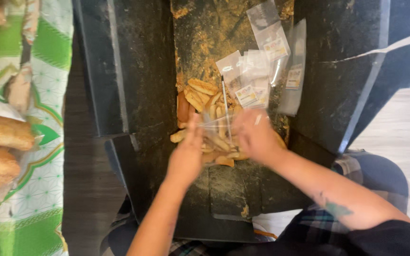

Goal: The person packages individual pieces of sliced bread by hand into clear plastic bags, taking the bread from a large black bin and placing them into the bags one at a time.

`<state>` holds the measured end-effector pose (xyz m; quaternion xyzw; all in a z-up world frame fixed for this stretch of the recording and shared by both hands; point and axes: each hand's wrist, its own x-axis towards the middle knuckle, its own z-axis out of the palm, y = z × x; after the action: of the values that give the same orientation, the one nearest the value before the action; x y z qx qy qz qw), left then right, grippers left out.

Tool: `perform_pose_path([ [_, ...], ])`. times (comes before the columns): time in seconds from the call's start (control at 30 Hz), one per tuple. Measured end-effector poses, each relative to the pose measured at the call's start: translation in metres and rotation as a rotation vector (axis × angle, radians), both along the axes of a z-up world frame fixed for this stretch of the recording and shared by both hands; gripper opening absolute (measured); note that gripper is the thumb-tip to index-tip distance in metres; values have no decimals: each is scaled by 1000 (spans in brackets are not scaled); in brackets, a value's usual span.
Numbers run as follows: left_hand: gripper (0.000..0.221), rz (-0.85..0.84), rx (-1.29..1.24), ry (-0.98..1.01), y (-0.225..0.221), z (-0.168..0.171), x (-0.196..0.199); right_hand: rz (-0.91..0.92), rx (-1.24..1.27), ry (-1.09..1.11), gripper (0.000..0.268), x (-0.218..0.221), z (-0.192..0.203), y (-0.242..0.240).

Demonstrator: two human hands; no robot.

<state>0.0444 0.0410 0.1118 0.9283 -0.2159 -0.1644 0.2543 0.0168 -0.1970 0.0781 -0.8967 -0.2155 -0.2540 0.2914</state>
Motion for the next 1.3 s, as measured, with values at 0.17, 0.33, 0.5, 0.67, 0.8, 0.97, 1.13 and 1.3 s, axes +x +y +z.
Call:
perform_pose_path([
  [0.17, 78, -41, -168, 292, -37, 5, -30, 301, 261, 370, 15, -27, -2, 32],
  [0.33, 78, -58, -588, 77, -40, -18, -44, 215, -68, 686, 8, -13, -20, 16],
  [0.5, 85, -552, -845, 40, -71, -12, -85, 250, 129, 637, 25, -16, -12, 34],
  [0.67, 82, -641, -905, 294, -78, 14, -111, 28, -66, 1025, 82, -3, -9, 35],
  [0.8, 47, -197, -611, -185, -18, 7, -31, 155, 325, 1088, 98, 3, -21, 9],
  [0.97, 125, -90, -498, 545, 22, -13, 18, 774, 1083, 1453, 97, -6, -14, 3],
  [1.13, 114, -29, -892, 1135, 20, -35, 6, 591, 599, 1442, 83, -19, 17, 17],
  [1.3, 97, 157, -620, 810, 24, -52, 15, 577, 424, 1424, 97, -19, 27, 12],
])
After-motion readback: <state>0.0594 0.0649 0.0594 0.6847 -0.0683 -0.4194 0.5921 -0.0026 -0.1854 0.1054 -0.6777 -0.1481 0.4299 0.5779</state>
